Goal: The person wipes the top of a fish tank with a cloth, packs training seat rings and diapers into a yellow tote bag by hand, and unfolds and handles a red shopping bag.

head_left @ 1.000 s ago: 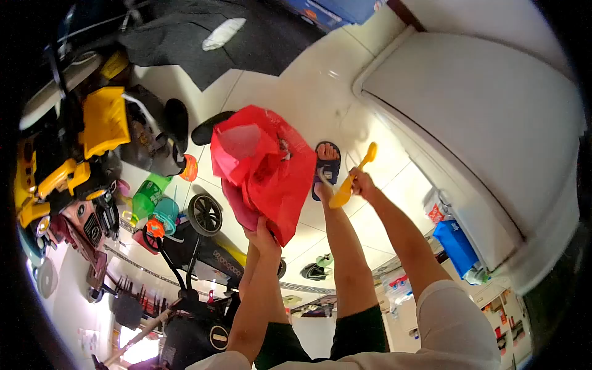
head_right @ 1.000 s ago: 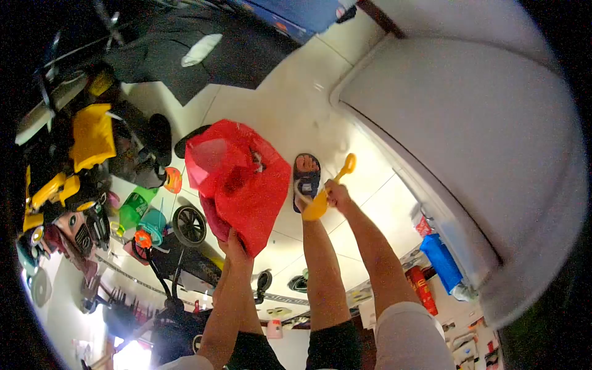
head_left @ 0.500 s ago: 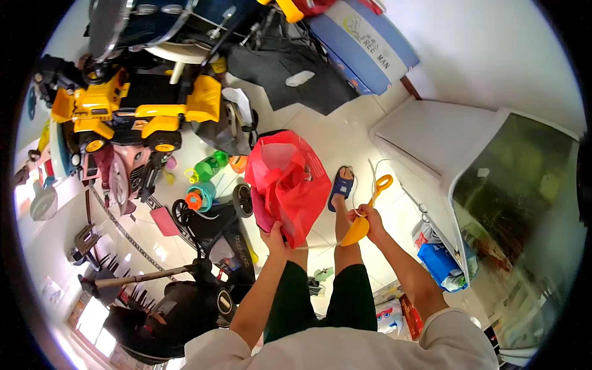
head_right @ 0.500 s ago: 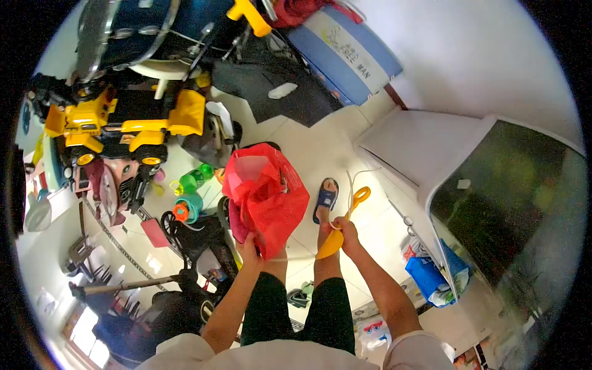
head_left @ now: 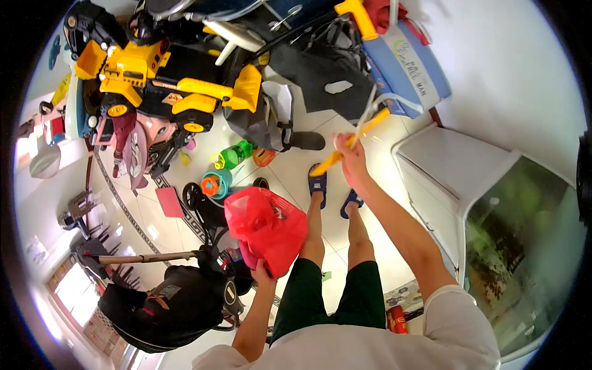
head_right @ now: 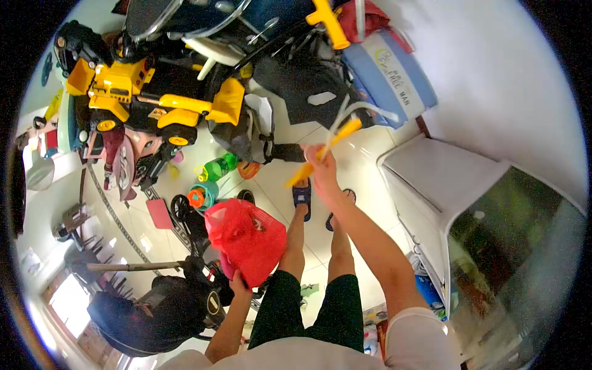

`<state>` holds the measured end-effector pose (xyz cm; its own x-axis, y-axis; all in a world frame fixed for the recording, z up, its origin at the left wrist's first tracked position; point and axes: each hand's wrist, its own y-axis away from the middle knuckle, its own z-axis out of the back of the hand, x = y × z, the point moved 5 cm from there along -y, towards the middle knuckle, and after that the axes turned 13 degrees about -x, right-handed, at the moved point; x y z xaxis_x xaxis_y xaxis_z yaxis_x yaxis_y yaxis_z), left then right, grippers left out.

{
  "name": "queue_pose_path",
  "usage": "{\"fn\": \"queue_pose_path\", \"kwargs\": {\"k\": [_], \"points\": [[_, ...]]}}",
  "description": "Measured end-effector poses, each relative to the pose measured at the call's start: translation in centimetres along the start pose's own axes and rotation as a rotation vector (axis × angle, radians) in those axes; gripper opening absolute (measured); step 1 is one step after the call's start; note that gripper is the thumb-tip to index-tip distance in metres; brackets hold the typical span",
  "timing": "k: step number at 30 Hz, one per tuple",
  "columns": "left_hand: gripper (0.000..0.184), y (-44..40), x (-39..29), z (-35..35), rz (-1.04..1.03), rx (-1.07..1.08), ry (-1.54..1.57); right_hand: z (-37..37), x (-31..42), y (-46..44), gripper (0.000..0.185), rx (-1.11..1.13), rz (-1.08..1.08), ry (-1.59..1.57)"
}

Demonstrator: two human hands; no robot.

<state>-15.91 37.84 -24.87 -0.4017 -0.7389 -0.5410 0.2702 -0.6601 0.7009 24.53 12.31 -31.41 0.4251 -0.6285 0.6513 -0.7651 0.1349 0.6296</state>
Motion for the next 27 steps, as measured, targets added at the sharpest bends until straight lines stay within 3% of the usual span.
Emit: {"fn": "queue_pose_path", "kwargs": {"k": [3, 7, 10, 12, 16, 19, 23, 24, 27], "points": [[0.047, -2.1, 2.3, 2.8, 0.170, -0.014, 0.050, -6.3, -2.1, -3.3, 0.015, 0.077, 0.023, 0.023], [0.044, -1.1, 2.3, 2.8, 0.168, 0.020, 0.100, -12.5, -4.0, -5.3, 0.017, 0.192, 0.078, 0.138], [0.045, -1.7, 2.7, 2.7, 0.288, 0.024, 0.126, -15.3, -6.9, -6.8, 0.020, 0.244, 0.055, 0.241], [0.036, -1.1, 2.2, 2.2, 0.277, -0.003, 0.179, -16.7, -9.0, -8.4, 0.019, 0.254, 0.072, 0.278], [0.032, -0.5, 2.1, 0.8, 0.341, 0.059, 0.248, -16.8, -14.8, -12.7, 0.015, 0.261, 0.178, 0.308], [0.037, 0.6, 1.7, -0.4, 0.388, 0.055, 0.260, -15.4, -18.4, -14.9, 0.013, 0.195, 0.210, 0.499], [0.054, 1.1, 2.6, -0.1, 0.407, 0.046, 0.168, -13.4, -21.2, -15.7, 0.024, 0.175, 0.202, 0.556], [0.055, 1.2, 2.6, -0.5, 0.413, 0.053, 0.163, -13.7, -21.4, -15.8, 0.022, 0.174, 0.282, 0.520], [0.055, 0.6, 2.9, -1.1, 0.411, 0.086, 0.176, -13.8, -22.6, -16.9, 0.028, 0.167, 0.152, 0.600]]}}
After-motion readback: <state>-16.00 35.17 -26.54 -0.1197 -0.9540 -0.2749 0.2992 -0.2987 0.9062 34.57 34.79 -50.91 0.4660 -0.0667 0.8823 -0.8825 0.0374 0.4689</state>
